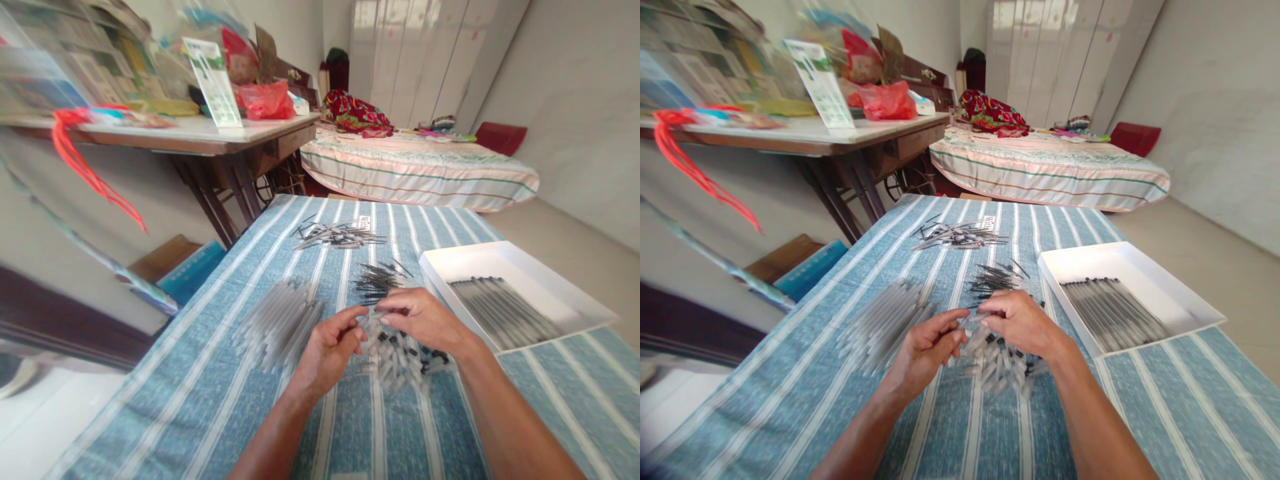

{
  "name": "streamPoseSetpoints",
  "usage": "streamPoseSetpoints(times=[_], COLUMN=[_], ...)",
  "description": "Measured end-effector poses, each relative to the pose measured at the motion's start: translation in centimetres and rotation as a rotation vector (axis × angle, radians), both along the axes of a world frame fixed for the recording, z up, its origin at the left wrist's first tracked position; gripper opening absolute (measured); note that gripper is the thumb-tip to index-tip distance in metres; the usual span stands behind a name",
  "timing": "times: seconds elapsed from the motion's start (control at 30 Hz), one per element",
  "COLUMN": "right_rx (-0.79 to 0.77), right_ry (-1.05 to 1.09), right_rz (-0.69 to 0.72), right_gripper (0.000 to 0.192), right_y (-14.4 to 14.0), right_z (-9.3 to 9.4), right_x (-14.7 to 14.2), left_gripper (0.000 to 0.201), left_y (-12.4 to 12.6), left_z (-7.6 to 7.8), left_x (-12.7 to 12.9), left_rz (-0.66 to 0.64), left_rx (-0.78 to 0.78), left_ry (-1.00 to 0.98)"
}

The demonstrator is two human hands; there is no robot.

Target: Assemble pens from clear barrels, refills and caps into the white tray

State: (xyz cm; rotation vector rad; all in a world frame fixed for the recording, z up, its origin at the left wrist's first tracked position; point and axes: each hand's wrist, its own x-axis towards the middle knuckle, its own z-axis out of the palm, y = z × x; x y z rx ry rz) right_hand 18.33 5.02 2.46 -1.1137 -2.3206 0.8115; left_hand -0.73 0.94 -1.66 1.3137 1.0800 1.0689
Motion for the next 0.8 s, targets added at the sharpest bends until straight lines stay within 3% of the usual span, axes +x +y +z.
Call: streamPoseSetpoints(times=[0.23, 0.47, 0.63, 0.8], right_rx=[-0.032, -0.112, 0.009, 0.031], right_ry=[-0.039, -0.371, -0.601, -0.798], right_rz=[-0.101, -0.082, -0.239, -0.270], right_gripper=[0.020, 0.018, 0.020, 0.021], right_y=[0.7, 1.5, 1.5, 1.3], right_z=[-1.1, -2.8, -2.8, -2.9], right_x=[0.6, 1.1, 0.2, -1.0], left_gripper=[0.030, 0.028, 0.029, 0.028], left_y=[0.1, 0.2, 0.2, 0.1], left_z=[-0.1, -0.2, -0.3, -0.2], left_x=[0.0, 0.0, -0.1, 0.0], left_rz=[0.054, 0.053, 0.048, 0.033], left_rx=[0.013, 0.017, 0.021, 0.013], left_ry=[-0.011, 0.008, 0.020, 0.023])
